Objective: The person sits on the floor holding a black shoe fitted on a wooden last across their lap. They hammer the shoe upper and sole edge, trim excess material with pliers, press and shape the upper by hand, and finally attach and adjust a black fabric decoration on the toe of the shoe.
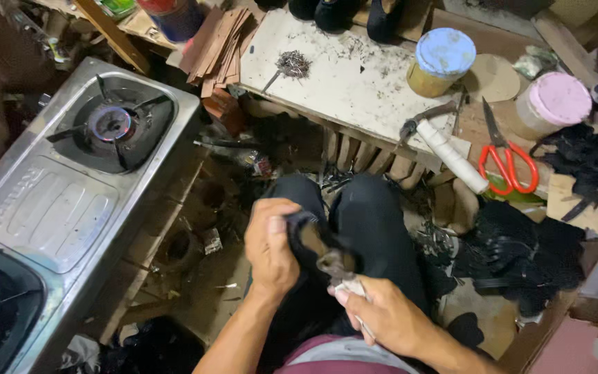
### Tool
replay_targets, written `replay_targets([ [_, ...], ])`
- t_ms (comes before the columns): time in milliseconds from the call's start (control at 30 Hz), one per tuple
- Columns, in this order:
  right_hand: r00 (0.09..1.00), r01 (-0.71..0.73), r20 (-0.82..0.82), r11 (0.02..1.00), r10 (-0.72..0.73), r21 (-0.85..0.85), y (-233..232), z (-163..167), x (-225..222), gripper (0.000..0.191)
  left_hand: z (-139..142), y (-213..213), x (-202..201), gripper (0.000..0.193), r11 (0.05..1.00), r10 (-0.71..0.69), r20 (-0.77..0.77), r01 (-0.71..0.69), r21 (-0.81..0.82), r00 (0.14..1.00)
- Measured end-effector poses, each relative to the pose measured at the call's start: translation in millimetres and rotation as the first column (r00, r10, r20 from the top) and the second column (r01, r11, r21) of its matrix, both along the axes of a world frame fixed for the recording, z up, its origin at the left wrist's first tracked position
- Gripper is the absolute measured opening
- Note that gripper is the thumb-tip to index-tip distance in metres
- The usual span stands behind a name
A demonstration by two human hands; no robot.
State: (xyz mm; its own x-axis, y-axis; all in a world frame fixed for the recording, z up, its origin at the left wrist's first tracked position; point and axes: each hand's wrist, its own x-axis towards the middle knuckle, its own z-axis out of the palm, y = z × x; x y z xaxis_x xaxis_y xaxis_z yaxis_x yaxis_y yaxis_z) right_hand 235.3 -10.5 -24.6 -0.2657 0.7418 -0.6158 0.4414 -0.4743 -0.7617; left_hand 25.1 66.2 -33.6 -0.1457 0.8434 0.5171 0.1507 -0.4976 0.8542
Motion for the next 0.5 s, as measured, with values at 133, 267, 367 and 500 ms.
replay_targets([
  [133, 0.94, -0.005, -0.341, 0.999, -0.011, -0.046, 27, 10, 4, 0.039, 5, -2, -9, 0.031, 0.994, 0.038, -0.154, -0.021, 0.108, 0.987],
  [267, 0.903, -0.089, -0.428, 0.986, 0.02, -0.143, 50, 15, 7, 0.039, -3, -16, -15, 0.031, 0.993, -0.031, -0.289, 0.062, 0.101, 0.957],
  [367, 0.916, -0.144, -0.4, 0.957, 0.032, -0.253, 62, 23, 8, 0.036, -10, -21, -23, 0.031, 0.993, -0.071, -0.266, 0.093, 0.072, 0.961],
  [500, 0.912, -0.263, -0.387, 0.919, 0.138, -0.292, 79, 40, 8, 0.034, -11, -23, -29, 0.03, 0.986, -0.082, -0.319, 0.123, 0.111, 0.944],
])
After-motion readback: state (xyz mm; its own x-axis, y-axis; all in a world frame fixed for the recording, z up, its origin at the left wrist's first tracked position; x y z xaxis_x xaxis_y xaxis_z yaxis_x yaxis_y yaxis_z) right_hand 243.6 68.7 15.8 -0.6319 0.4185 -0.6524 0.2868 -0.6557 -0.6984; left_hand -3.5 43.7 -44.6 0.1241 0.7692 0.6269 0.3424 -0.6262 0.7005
